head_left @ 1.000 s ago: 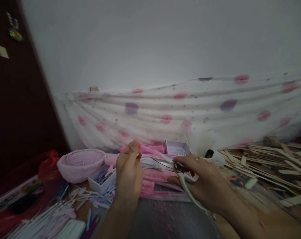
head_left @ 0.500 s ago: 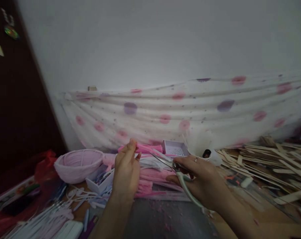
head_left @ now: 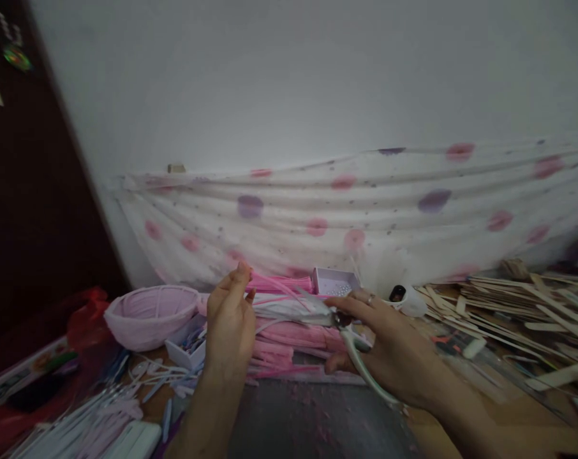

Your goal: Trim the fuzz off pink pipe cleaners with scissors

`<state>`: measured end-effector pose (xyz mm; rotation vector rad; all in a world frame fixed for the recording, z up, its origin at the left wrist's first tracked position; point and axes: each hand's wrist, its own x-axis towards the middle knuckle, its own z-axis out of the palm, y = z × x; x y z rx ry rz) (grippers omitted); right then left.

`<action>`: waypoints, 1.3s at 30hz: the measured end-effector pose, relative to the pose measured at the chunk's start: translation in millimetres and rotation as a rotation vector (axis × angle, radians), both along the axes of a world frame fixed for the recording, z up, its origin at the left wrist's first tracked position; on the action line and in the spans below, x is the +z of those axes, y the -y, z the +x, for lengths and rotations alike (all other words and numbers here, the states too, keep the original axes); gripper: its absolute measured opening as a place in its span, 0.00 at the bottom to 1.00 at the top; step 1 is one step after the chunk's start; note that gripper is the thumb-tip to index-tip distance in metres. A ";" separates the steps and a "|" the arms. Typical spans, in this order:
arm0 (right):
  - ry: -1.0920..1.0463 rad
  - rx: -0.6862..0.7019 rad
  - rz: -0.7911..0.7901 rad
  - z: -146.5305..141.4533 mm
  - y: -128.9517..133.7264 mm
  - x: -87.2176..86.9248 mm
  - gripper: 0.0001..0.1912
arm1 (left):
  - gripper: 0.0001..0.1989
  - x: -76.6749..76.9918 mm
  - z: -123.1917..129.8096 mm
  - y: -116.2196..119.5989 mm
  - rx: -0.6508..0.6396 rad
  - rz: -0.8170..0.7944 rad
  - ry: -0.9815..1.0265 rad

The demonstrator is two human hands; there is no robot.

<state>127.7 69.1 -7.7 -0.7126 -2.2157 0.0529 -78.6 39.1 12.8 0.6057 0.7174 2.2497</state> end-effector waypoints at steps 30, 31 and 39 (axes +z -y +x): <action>-0.004 -0.025 0.155 -8.4 1.0 -1.4 0.22 | 0.14 -6.4 19.7 4.3 -0.045 0.087 -0.125; -0.008 -0.022 0.165 -8.4 0.6 -1.6 0.22 | 0.14 -5.9 19.4 4.1 -0.045 0.085 -0.119; -0.025 -0.017 0.225 -6.4 -1.4 -2.8 0.20 | 0.14 -5.3 17.7 2.4 -0.049 0.082 -0.119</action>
